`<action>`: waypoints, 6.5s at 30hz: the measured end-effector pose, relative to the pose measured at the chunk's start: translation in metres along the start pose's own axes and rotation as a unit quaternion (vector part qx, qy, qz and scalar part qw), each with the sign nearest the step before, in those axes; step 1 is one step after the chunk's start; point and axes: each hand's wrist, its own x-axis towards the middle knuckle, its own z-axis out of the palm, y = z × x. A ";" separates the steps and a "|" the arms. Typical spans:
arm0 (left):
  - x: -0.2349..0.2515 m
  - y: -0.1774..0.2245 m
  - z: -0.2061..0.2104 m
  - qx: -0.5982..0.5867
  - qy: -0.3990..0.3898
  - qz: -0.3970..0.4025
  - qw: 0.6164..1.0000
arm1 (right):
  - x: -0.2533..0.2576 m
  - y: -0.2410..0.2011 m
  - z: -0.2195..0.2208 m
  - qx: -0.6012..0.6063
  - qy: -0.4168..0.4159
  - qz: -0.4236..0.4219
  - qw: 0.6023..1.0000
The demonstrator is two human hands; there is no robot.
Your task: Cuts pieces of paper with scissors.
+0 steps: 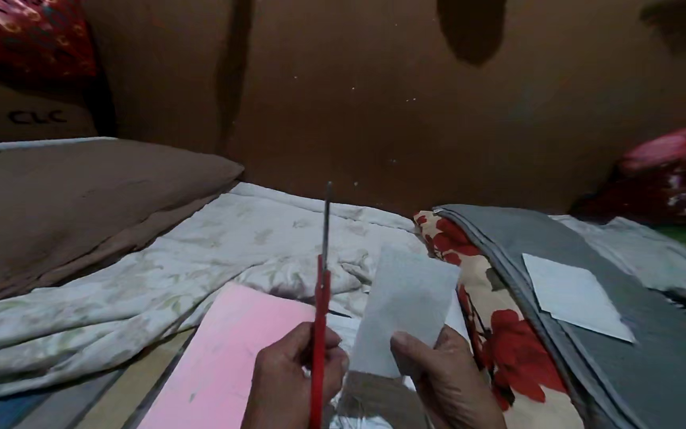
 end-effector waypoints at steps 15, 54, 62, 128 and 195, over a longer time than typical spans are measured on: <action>-0.012 -0.003 0.010 0.301 -0.169 0.082 0.935 | 0.008 -0.043 -0.029 0.240 0.121 -0.107 0.957; -0.019 0.016 0.006 0.288 -0.263 0.055 0.919 | 0.009 -0.033 -0.037 0.222 0.056 -0.136 0.964; -0.019 0.016 0.006 0.288 -0.279 0.056 0.914 | 0.009 -0.033 -0.039 0.217 0.051 -0.135 0.965; -0.020 0.019 0.006 0.274 -0.309 0.020 0.911 | 0.014 -0.022 -0.037 0.274 0.083 -0.124 0.950; -0.021 0.020 0.006 0.269 -0.325 0.017 0.906 | 0.015 -0.020 -0.046 0.312 0.047 -0.107 0.943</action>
